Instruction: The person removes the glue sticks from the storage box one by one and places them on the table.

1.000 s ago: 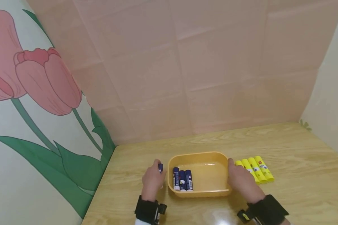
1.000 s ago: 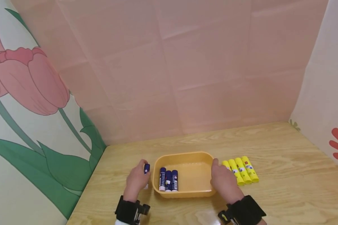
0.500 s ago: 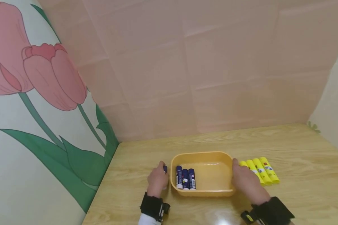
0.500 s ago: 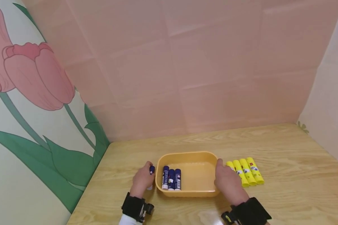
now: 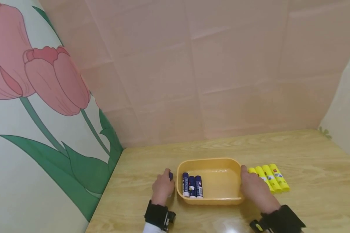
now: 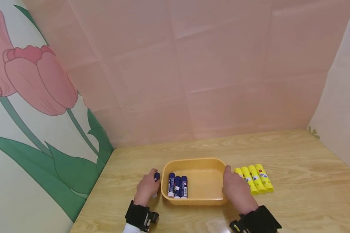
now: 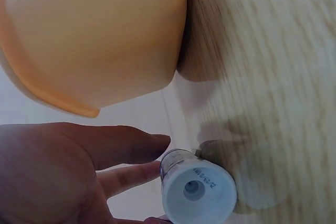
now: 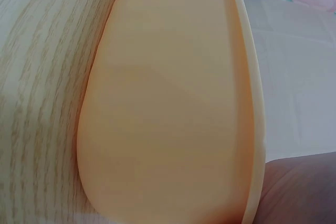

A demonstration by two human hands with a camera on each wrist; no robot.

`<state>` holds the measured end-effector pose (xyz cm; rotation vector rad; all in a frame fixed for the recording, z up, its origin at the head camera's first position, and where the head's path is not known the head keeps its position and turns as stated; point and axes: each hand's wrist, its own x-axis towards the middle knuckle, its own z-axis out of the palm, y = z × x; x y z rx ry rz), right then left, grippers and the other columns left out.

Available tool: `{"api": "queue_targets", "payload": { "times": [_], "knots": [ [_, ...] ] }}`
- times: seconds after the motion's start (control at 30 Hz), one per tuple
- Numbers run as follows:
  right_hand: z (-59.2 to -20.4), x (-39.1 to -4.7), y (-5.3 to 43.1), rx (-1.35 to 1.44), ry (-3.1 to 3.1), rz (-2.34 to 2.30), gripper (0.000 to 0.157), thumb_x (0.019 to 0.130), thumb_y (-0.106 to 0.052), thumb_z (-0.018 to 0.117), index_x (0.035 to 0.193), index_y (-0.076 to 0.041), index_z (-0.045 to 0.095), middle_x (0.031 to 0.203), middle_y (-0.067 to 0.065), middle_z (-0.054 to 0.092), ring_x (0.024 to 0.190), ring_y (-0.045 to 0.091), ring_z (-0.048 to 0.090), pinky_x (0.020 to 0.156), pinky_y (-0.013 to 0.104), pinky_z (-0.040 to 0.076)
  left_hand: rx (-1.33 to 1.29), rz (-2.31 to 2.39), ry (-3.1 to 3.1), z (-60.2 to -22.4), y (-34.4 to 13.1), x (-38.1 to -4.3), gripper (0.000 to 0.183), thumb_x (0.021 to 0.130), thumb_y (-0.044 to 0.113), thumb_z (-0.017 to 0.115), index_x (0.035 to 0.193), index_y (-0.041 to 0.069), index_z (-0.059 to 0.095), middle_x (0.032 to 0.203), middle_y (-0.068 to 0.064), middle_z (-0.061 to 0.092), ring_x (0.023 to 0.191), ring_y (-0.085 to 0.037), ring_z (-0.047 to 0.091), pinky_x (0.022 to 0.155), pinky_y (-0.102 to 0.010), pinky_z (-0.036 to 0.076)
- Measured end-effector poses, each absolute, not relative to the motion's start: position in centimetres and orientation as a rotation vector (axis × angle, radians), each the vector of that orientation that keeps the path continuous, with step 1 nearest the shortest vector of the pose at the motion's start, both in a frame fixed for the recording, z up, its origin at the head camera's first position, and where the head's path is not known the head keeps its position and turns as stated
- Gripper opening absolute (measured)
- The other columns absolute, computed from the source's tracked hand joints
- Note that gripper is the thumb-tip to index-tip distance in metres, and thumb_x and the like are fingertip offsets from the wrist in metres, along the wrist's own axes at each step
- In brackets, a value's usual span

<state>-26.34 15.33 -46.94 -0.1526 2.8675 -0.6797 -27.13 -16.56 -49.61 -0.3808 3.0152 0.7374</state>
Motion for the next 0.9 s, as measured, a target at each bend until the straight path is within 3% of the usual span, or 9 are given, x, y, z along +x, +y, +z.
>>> {"api": "queue_targets", "payload": {
  "times": [0.33,0.67,0.9],
  "knots": [
    [-46.5,-26.8,15.3,-0.217,2.927,-0.674,0.063,0.087,0.005,0.055,0.139,0.02,0.023,0.087,0.026,0.057,0.072,0.03,0.055,0.059,0.042,0.048,-0.416,0.762,3.006,-49.1,-16.8,-27.4,0.049,0.094,0.02,0.066,0.141,0.013,0.053,0.121,-0.024,0.062,0.104,-0.037,0.062,0.087,-0.057,0.049],
    [-46.8,-27.0,14.8,-0.17,2.849,-0.677,0.066,0.091,0.003,0.056,0.143,0.02,0.019,0.092,0.026,0.056,0.074,0.03,0.053,0.06,0.037,0.045,-0.438,0.745,3.012,-49.2,-17.2,-27.0,0.048,0.093,0.019,0.066,0.139,0.011,0.054,0.114,-0.022,0.064,0.097,-0.034,0.063,0.083,-0.055,0.05],
    [-47.4,-26.3,16.4,-0.156,2.842,-0.71,0.066,0.088,0.001,0.056,0.141,0.018,0.02,0.088,0.024,0.057,0.073,0.03,0.053,0.058,0.039,0.045,-0.411,0.714,3.013,-49.5,-16.2,-27.8,0.05,0.094,0.024,0.067,0.141,0.011,0.053,0.121,-0.023,0.063,0.106,-0.038,0.063,0.087,-0.057,0.049]
  ]
}}
